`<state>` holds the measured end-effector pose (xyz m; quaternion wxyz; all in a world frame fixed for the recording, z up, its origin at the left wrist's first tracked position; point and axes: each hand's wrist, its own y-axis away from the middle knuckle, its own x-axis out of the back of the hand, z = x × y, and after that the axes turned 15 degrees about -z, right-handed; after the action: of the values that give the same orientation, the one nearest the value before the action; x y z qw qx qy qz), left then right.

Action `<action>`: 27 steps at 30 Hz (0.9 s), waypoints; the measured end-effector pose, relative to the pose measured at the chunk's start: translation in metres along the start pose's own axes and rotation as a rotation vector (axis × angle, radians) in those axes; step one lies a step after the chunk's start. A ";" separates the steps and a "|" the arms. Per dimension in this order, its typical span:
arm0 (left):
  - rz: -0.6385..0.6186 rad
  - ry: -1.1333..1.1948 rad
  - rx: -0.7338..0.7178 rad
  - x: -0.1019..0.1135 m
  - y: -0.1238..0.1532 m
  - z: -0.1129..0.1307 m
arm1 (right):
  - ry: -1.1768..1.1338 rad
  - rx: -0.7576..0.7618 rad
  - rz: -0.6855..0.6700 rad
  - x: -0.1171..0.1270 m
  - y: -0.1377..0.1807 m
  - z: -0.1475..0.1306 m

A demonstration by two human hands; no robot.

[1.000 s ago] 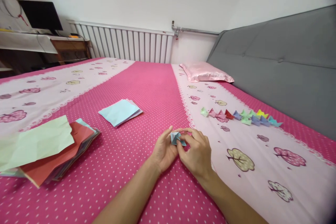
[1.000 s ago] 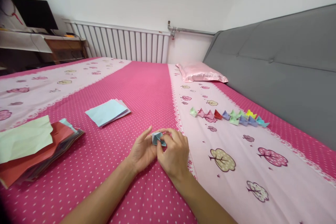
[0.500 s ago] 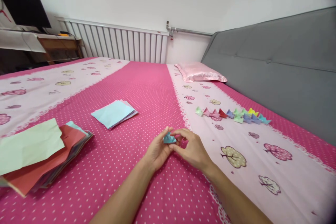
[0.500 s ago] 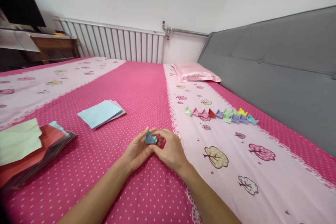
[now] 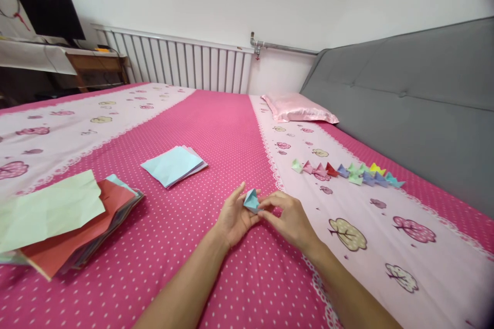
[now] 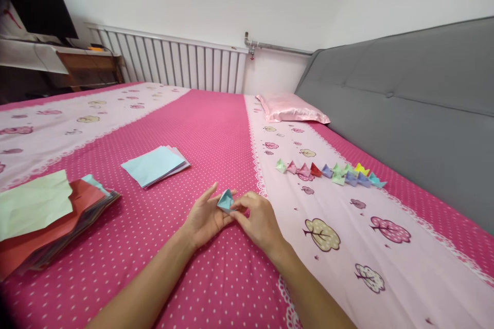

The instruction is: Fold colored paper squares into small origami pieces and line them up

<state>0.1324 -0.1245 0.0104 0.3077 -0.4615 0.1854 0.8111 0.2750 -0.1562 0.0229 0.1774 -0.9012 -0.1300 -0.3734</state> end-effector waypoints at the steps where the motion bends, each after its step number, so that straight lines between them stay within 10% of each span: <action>1: -0.001 -0.010 0.003 0.001 0.000 0.000 | 0.018 0.008 -0.009 0.000 0.000 0.000; 15: 0.169 -0.160 0.034 0.011 -0.005 0.001 | 0.437 -0.503 0.230 0.071 -0.066 0.088; 27: 0.172 -0.170 0.027 0.015 -0.005 -0.001 | 0.516 -0.612 0.148 0.058 -0.091 0.128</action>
<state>0.1306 -0.1164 -0.0032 0.2579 -0.3694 0.2083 0.8681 0.3618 -0.0145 0.0007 -0.0459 -0.7959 0.1010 -0.5951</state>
